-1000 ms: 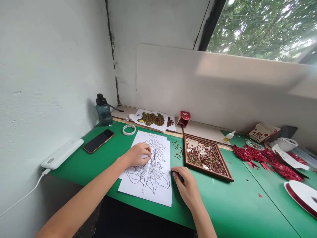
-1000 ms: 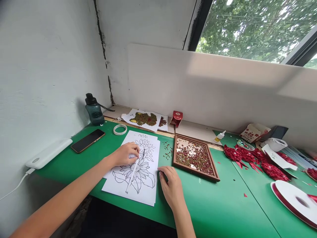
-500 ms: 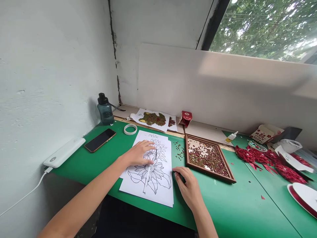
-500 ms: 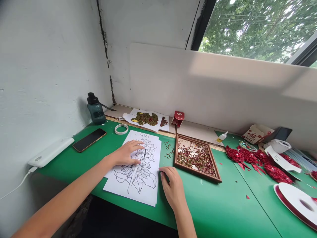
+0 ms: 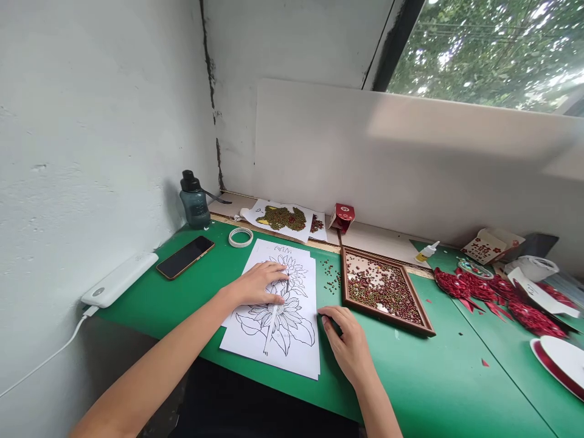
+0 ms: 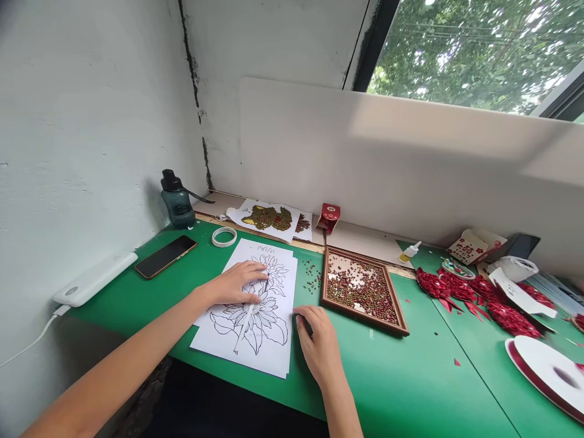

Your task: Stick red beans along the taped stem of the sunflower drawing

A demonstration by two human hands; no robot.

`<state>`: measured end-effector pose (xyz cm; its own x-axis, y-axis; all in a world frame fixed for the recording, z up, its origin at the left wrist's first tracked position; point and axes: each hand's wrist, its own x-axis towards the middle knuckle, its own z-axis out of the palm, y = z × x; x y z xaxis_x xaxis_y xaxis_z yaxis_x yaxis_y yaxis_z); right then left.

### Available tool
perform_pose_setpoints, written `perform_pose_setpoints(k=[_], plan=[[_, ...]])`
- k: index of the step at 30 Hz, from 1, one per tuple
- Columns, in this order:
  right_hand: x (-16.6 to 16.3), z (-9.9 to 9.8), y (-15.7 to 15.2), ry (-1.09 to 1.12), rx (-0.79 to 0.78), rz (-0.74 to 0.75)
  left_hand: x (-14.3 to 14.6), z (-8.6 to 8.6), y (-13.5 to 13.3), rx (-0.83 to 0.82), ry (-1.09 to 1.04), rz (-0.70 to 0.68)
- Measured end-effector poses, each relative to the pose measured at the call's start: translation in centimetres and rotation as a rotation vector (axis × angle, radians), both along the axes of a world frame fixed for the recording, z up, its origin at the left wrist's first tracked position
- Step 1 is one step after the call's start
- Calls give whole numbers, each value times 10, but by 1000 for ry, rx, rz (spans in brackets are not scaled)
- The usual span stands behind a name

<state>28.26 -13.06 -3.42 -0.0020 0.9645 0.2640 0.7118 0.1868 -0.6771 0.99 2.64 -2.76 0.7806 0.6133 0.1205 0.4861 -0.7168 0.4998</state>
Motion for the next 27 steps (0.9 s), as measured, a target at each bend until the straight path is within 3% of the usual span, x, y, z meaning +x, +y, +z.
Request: perform_pose_setpoints(k=[27], plan=[[0, 1, -1, -5, -6, 8, 2, 4, 0, 28, 8, 41]])
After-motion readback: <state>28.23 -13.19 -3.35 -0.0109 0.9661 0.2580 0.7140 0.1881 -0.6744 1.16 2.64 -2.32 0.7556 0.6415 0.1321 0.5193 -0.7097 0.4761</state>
